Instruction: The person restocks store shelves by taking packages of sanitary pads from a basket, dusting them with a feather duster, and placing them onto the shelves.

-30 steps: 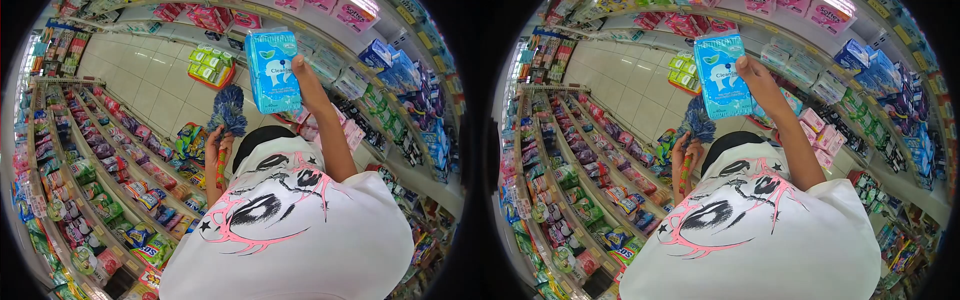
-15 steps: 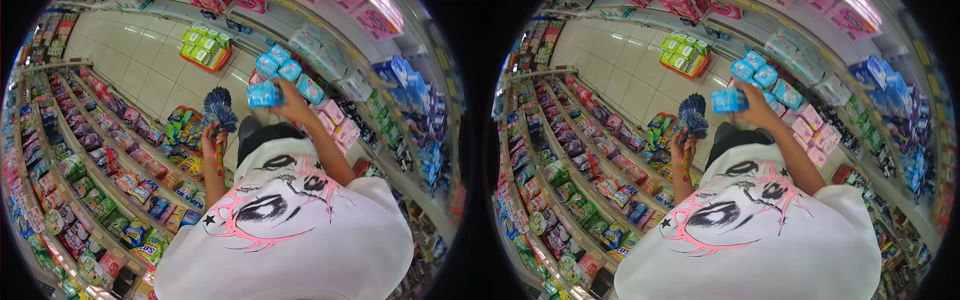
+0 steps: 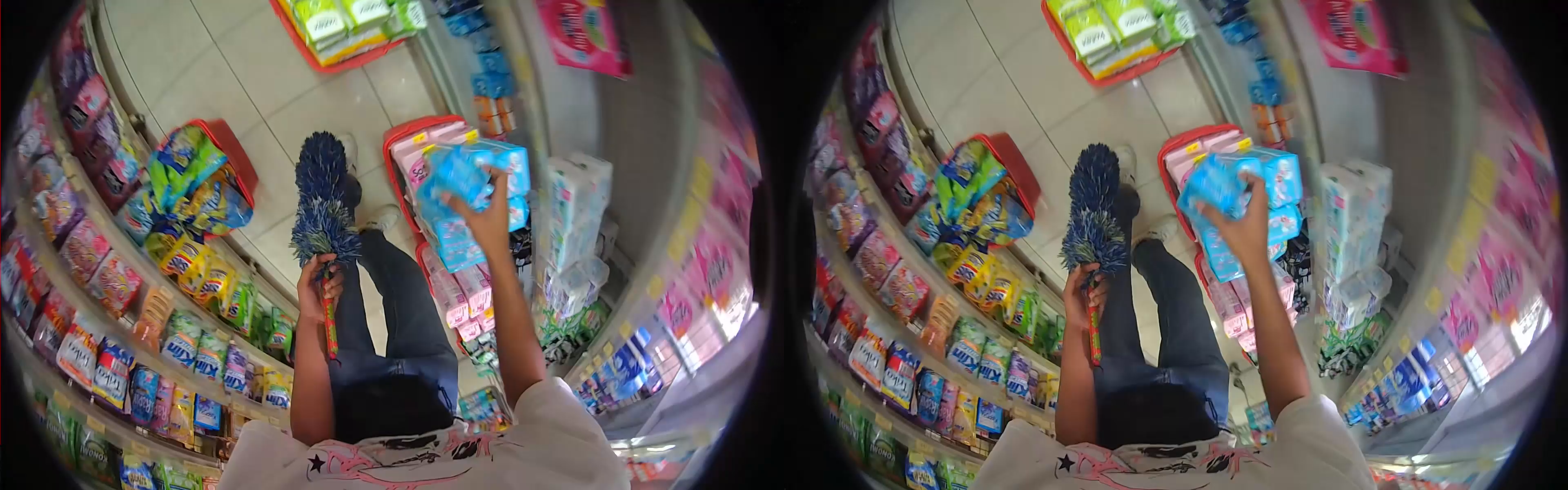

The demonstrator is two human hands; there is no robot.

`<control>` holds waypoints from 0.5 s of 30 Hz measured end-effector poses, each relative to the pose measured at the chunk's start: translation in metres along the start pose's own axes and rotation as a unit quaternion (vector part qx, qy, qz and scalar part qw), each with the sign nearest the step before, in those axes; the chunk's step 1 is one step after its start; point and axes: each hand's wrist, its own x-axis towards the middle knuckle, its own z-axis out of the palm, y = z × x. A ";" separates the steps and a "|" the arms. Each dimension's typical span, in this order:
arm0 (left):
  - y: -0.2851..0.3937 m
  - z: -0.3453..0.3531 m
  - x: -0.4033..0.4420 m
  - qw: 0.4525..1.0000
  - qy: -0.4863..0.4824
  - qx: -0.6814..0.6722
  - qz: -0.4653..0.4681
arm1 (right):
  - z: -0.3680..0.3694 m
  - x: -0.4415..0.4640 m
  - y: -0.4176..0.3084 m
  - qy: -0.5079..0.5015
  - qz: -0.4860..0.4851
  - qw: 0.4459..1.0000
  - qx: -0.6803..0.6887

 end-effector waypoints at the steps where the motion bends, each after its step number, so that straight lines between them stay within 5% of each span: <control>1: 0.001 -0.005 0.005 1.000 0.003 -0.022 -0.002 | 0.014 0.028 0.004 -0.002 0.015 0.999 -0.031; 8: 0.010 -0.040 0.016 0.995 0.043 -0.073 -0.058 | 0.095 0.199 0.069 -0.029 0.043 0.994 0.100; 10: 0.011 -0.041 0.014 0.992 0.043 -0.092 -0.073 | 0.099 0.239 0.100 0.047 0.035 0.980 -0.189; 15: 0.011 -0.051 0.024 0.995 0.037 -0.032 -0.089 | 0.093 0.317 0.169 0.081 0.096 0.968 -0.219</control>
